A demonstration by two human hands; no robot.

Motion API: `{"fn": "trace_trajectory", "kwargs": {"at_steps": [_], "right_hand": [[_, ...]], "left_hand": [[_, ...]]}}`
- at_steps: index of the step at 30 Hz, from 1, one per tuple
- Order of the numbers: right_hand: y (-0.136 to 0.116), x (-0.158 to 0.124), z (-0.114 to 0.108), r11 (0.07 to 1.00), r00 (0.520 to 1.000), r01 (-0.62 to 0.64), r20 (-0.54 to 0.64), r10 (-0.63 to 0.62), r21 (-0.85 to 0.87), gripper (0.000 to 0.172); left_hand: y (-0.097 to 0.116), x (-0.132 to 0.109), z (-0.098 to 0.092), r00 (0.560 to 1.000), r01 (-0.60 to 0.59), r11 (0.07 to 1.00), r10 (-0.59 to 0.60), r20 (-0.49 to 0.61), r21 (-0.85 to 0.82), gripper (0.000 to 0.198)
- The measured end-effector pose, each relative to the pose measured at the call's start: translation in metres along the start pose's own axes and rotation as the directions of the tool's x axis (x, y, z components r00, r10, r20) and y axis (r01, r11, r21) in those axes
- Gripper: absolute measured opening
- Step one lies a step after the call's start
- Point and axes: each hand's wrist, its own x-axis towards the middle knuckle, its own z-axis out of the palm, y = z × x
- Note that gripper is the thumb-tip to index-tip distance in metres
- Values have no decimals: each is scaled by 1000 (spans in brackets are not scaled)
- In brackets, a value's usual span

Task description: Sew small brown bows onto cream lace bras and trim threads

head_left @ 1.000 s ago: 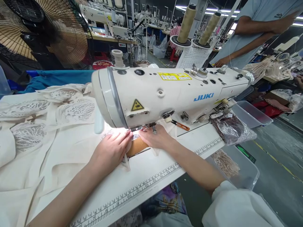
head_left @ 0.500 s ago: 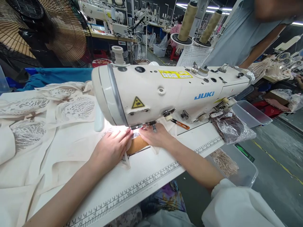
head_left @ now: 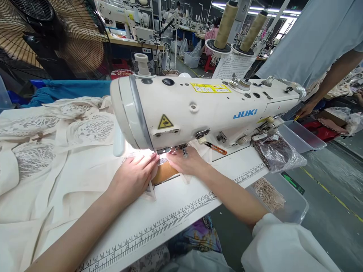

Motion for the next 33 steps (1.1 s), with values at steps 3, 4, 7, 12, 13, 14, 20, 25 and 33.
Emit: {"fn": "trace_trajectory", "kwargs": {"at_steps": [3, 4, 7, 12, 13, 14, 20, 25, 33], "right_hand": [[1, 1, -1, 1000, 1000, -11, 0, 11, 13, 18], [1, 1, -1, 1000, 1000, -9, 1, 9, 3, 18], [-1, -2, -3, 999, 1000, 5, -11, -6, -37, 21], [-5, -7, -7, 994, 999, 7, -51, -13, -111, 31], [-5, -8, -7, 993, 998, 7, -59, -14, -117, 32], [-5, -8, -7, 993, 998, 6, -67, -15, -120, 32], [-3, -6, -2, 990, 997, 24, -69, -34, -139, 32], [-3, -7, 0, 986, 994, 28, -98, -44, -161, 33], [-5, -12, -4, 988, 988, 23, -148, -46, -153, 36]], "left_hand": [[0, 1, -1, 1000, 14, 1000, -14, 19, -19, 44], [0, 1, -1, 999, 19, 999, -18, 27, -30, 45], [0, 1, -1, 999, 26, 999, -25, 48, -35, 45], [1, 0, -1, 997, 50, 998, -47, 62, -47, 45], [1, 0, -1, 997, 48, 998, -45, 60, -46, 45], [1, 0, -1, 998, 43, 998, -41, 56, -39, 45], [0, 0, -1, 999, 11, 1000, -11, 32, -17, 45], [0, 0, 0, 1000, 2, 1000, -2, 23, -8, 44], [0, 0, -3, 999, 2, 1000, -2, 42, -8, 42]]}}
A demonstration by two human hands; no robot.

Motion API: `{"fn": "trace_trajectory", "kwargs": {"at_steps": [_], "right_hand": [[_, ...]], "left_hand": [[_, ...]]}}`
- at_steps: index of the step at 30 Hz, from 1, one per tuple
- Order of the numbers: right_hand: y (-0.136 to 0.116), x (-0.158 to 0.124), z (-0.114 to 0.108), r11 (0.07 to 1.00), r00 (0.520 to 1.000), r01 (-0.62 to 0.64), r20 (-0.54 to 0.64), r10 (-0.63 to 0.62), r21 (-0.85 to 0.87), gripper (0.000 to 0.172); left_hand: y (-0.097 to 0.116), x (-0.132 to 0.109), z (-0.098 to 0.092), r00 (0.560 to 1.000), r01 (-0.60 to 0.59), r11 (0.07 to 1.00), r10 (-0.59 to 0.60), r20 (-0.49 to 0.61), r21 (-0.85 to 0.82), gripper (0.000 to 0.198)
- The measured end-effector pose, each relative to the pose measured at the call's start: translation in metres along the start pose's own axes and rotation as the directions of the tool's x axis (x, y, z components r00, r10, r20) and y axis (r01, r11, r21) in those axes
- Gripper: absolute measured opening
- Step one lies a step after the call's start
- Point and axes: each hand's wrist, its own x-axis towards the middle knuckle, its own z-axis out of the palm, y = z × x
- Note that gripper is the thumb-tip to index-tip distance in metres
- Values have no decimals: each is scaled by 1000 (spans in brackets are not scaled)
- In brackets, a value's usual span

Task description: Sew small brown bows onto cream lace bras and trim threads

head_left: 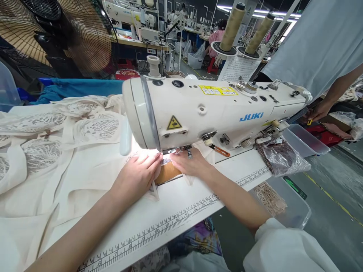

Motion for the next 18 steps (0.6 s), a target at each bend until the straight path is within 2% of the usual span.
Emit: {"fn": "trace_trajectory", "kwargs": {"at_steps": [5, 12, 18], "right_hand": [[0, 1, 3, 999, 1000, -25, -1, 25, -20, 31], [0, 1, 6, 999, 999, -29, 14, 29, -19, 33], [-1, 0, 3, 1000, 1000, -15, 14, 15, -12, 32]], "left_hand": [[0, -1, 1, 999, 40, 998, -39, 35, -40, 45], [3, -2, 4, 1000, 12, 1000, -12, -1, 12, 43], [4, -2, 6, 999, 46, 999, -46, 23, -6, 46]]}}
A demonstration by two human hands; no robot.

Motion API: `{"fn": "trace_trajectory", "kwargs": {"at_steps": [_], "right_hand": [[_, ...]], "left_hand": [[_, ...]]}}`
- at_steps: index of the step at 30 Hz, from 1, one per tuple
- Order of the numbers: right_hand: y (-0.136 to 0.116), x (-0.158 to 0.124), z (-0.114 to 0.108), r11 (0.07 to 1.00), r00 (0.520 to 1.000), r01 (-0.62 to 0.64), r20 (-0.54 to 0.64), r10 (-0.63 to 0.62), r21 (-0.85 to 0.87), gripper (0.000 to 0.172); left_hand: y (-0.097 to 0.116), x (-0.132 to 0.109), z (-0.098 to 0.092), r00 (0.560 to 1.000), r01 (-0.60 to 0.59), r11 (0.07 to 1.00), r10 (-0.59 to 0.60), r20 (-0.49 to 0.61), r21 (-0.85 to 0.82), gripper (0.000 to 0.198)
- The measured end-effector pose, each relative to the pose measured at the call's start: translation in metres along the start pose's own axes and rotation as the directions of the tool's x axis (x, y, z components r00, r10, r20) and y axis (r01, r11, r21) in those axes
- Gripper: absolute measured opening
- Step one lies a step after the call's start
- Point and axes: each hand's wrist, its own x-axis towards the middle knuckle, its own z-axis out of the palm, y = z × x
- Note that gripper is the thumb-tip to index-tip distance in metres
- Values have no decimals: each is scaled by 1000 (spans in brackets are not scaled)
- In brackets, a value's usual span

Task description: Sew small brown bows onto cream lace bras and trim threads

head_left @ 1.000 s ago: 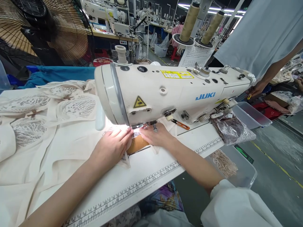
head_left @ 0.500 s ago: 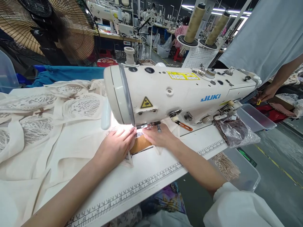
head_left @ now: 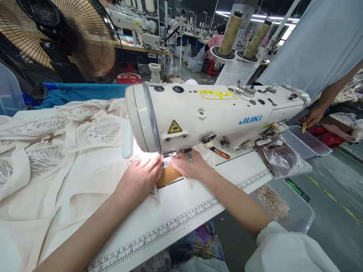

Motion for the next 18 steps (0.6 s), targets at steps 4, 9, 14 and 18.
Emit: {"fn": "trace_trajectory", "kwargs": {"at_steps": [4, 9, 14, 18], "right_hand": [[0, 0, 3, 999, 999, -2, -33, 1, -39, 24], [0, -1, 9, 997, 997, 6, -71, -11, -74, 25], [0, -2, 12, 996, 996, 4, -84, -11, -91, 26], [0, -2, 11, 997, 998, -5, -67, 0, -76, 29]], "left_hand": [[1, 2, -1, 1000, -18, 1000, 18, -13, 21, 43], [1, 3, -2, 999, -41, 998, 42, -25, 49, 41], [0, 3, -2, 997, -47, 998, 49, -54, 48, 41], [2, 5, -4, 997, -55, 994, 60, -56, 94, 38]]}}
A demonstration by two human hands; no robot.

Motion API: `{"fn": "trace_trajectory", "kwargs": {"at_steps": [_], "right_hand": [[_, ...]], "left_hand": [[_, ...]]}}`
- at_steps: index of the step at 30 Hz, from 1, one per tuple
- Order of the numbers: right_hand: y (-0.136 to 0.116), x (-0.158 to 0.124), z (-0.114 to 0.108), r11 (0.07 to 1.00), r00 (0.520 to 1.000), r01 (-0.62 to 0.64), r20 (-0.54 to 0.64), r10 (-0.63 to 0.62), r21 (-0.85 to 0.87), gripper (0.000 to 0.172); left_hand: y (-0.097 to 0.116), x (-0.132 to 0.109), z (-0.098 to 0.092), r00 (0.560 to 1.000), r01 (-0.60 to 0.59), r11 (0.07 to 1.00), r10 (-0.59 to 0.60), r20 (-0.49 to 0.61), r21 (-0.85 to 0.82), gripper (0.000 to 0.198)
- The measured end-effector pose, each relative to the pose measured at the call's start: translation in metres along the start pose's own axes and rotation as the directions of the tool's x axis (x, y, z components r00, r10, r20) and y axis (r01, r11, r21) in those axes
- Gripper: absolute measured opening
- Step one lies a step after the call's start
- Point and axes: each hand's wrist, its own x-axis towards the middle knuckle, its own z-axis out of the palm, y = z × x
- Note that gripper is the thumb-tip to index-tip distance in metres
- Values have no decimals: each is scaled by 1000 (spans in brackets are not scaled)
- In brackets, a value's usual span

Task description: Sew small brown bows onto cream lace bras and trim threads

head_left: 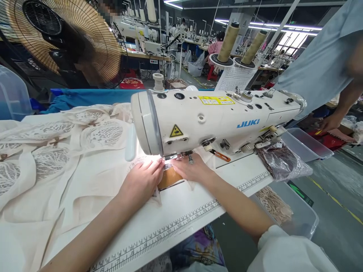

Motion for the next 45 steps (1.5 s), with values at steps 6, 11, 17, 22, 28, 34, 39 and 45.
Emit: {"fn": "trace_trajectory", "kwargs": {"at_steps": [6, 11, 17, 22, 28, 34, 39, 45], "right_hand": [[0, 2, -10, 997, 999, -23, 38, 20, 80, 29], [3, 4, -14, 990, 995, 10, 98, -24, 141, 33], [2, 5, -13, 993, 995, 11, 97, -22, 119, 31], [1, 3, -9, 996, 997, 5, 74, -11, 90, 28], [1, 4, -8, 995, 997, -9, 78, 2, 97, 32], [1, 5, -13, 992, 996, -35, 87, 25, 121, 31], [1, 8, -17, 988, 991, -42, 134, 21, 149, 32], [3, 10, -20, 984, 979, -49, 205, 13, 170, 35]], "left_hand": [[0, 0, 1, 1000, 7, 1000, -8, -27, -19, 37], [-2, -2, 3, 999, -1, 999, -1, -36, -49, 39], [-2, 0, 2, 997, -34, 999, 34, -72, 2, 39], [-2, -1, 2, 995, -36, 999, 38, -92, 19, 38], [-3, 0, 1, 995, -43, 999, 45, -91, 23, 39], [-2, 1, 2, 993, -52, 998, 57, -108, 40, 38], [-3, -1, 4, 996, -28, 1000, 27, -89, -7, 38], [-4, 0, 4, 997, -19, 999, 16, -69, -41, 38]]}}
